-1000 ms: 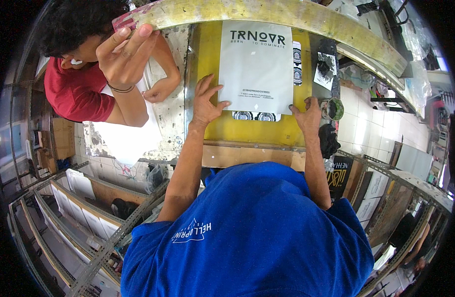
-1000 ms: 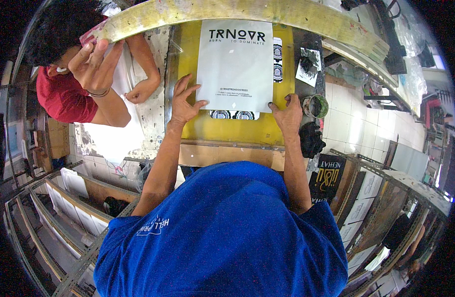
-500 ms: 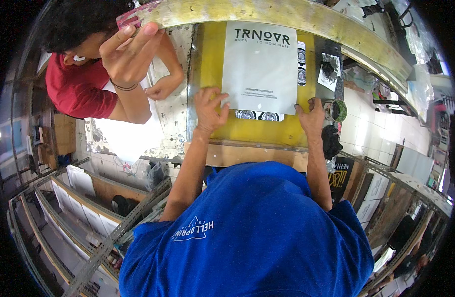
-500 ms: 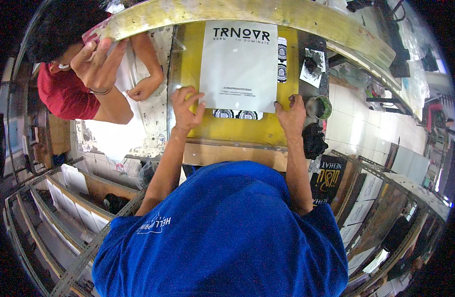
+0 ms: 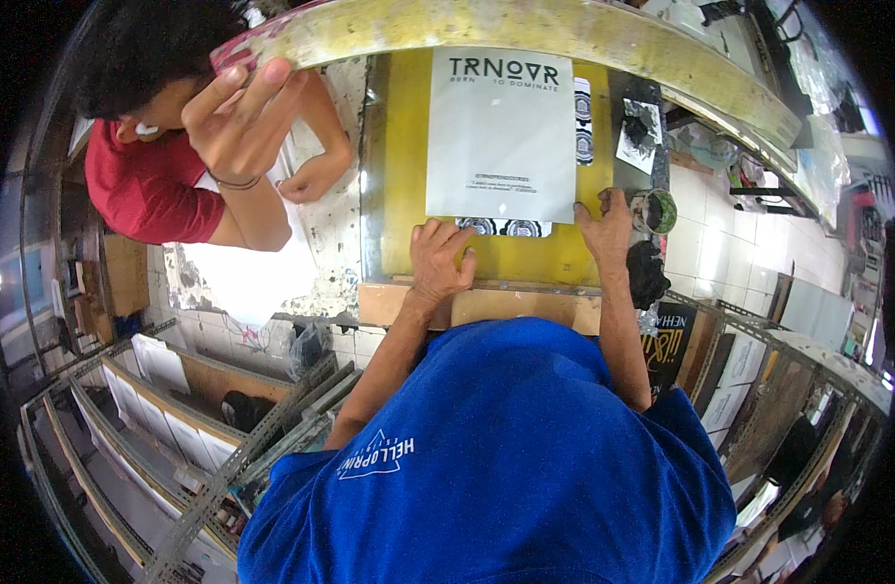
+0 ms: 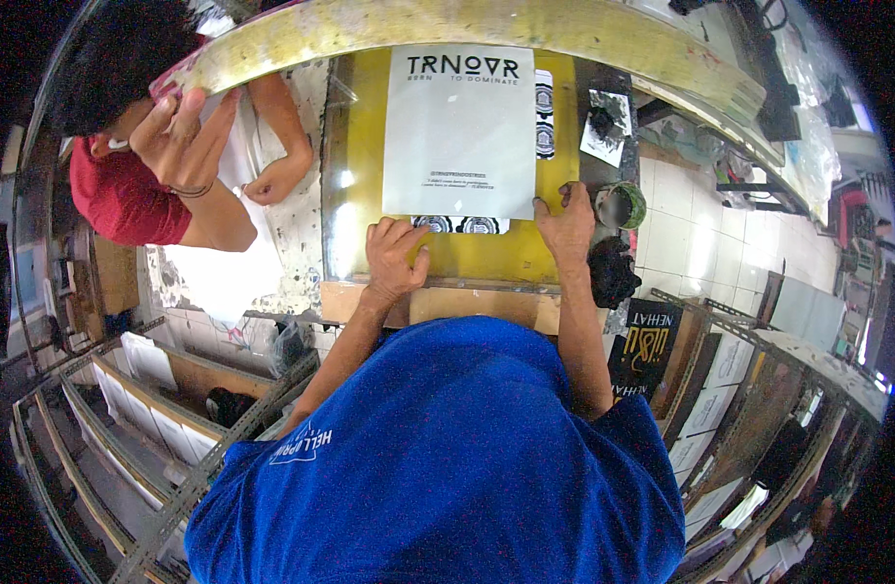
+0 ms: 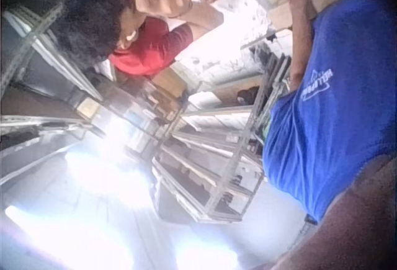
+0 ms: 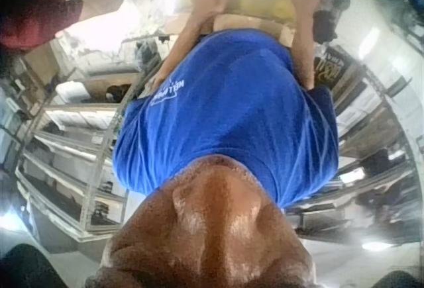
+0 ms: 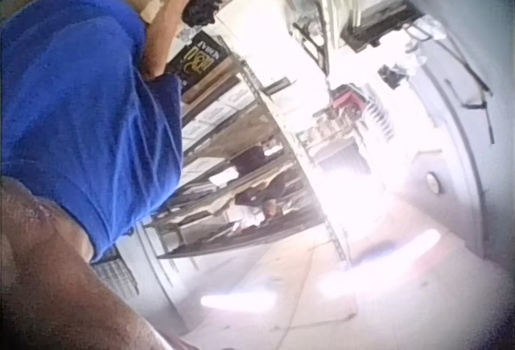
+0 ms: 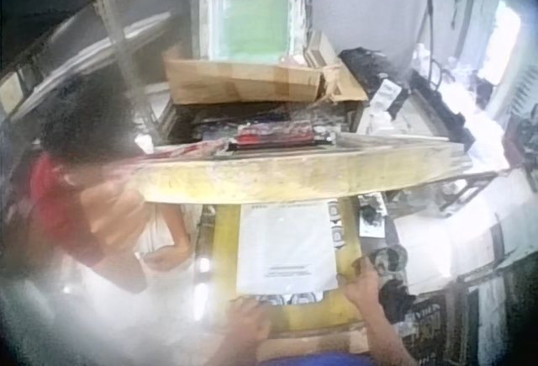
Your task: The person aligns a sheet of paper on a printing board, lowers a screen frame over it, and applies black ink across the screen using a squeegee. They then lift the frame and remove the printed paper, repeating the process with another sheet.
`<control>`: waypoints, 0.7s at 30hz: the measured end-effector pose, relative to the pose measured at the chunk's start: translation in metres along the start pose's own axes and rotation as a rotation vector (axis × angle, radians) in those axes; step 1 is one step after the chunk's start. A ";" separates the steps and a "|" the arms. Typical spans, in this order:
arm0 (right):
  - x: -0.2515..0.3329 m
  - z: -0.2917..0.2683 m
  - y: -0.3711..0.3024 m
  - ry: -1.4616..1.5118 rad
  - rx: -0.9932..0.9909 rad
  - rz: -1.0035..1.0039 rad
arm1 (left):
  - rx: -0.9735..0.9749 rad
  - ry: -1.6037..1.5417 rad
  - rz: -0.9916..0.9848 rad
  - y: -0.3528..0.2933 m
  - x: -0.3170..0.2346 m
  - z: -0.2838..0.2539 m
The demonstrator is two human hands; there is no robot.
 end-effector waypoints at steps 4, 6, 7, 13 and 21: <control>0.004 0.001 0.000 -0.027 -0.018 0.006 | -0.136 0.020 -0.085 0.014 0.013 -0.001; 0.006 0.002 0.002 -0.055 -0.038 0.000 | -0.167 0.049 -0.097 0.026 0.025 -0.002; 0.009 0.002 0.004 -0.072 -0.054 -0.007 | -0.182 0.065 -0.106 0.031 0.033 -0.004; 0.031 0.004 0.057 -0.043 -0.059 -0.165 | -0.074 0.089 -0.122 0.055 0.072 -0.002; 0.032 0.032 0.119 -0.131 -0.083 -0.078 | -0.007 0.125 -0.155 0.052 0.076 0.006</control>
Point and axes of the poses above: each hand's wrist, its own y-axis towards the middle knuckle, its own z-axis out of the palm, x = y × z, the point moved 1 cm from there along y, towards the middle knuckle
